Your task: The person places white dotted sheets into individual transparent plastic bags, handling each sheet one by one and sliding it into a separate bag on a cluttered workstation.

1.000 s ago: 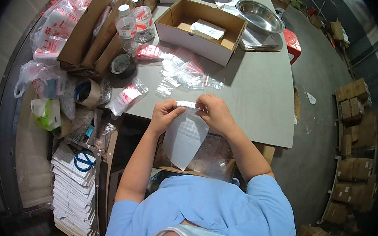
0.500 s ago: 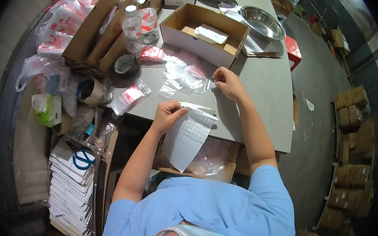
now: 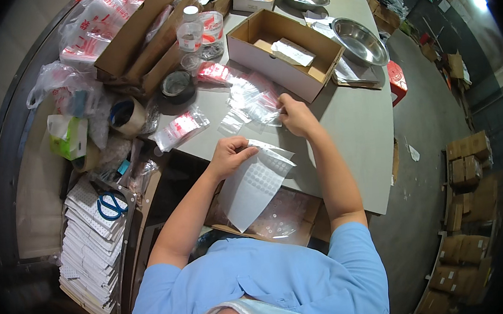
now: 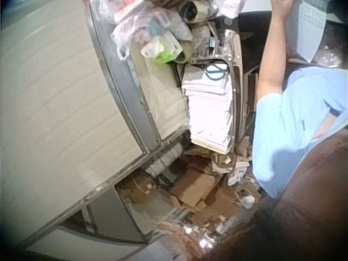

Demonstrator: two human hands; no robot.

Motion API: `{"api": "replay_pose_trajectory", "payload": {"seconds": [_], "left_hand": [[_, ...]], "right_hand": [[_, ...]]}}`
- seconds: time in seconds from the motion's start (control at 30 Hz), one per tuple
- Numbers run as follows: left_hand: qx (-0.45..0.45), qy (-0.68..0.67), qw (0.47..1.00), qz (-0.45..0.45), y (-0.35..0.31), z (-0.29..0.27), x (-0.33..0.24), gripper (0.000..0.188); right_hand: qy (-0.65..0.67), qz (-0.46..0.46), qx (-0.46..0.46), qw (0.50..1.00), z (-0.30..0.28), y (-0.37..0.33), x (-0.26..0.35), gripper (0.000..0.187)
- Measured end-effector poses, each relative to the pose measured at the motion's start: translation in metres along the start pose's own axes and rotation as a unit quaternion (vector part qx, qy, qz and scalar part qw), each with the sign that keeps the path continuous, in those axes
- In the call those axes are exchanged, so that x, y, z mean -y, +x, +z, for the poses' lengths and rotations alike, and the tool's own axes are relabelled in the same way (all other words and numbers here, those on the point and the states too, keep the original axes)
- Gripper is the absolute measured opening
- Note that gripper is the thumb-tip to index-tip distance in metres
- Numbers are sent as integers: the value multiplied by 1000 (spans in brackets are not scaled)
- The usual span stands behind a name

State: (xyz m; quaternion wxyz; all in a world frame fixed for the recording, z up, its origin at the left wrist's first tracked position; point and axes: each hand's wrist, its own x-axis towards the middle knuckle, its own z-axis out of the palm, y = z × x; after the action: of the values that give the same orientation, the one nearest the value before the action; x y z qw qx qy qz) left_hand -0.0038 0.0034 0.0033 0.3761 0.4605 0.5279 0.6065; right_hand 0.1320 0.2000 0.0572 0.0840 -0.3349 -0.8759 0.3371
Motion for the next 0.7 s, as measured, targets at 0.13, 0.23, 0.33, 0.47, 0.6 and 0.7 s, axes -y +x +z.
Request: {"api": "replay_pose_trajectory", "payload": {"seconds": [0.13,0.23,0.33,0.47,0.6,0.7], "left_hand": [[-7,9,1000,16,-1,0,2,21],[-8,33,999,26,-3,-2,-5,22],[-11,15,1000,3,-2,-1,1,22],[13,21,1000,-13,-1,-3,1,13],[13,25,1000,-6,-2,-4,1,15],[14,23,1000,5,-4,-6,5,15]], "right_hand": [[-29,1,-5,1000,14,10,3,26],[-96,34,-46,994,4,3,5,34],[-165,92,1,982,-11,1,12,31],[-128,-13,6,992,-2,8,-1,16],[-132,-82,-34,987,27,19,-8,10],[-155,-52,-76,984,31,16,-1,13]]}}
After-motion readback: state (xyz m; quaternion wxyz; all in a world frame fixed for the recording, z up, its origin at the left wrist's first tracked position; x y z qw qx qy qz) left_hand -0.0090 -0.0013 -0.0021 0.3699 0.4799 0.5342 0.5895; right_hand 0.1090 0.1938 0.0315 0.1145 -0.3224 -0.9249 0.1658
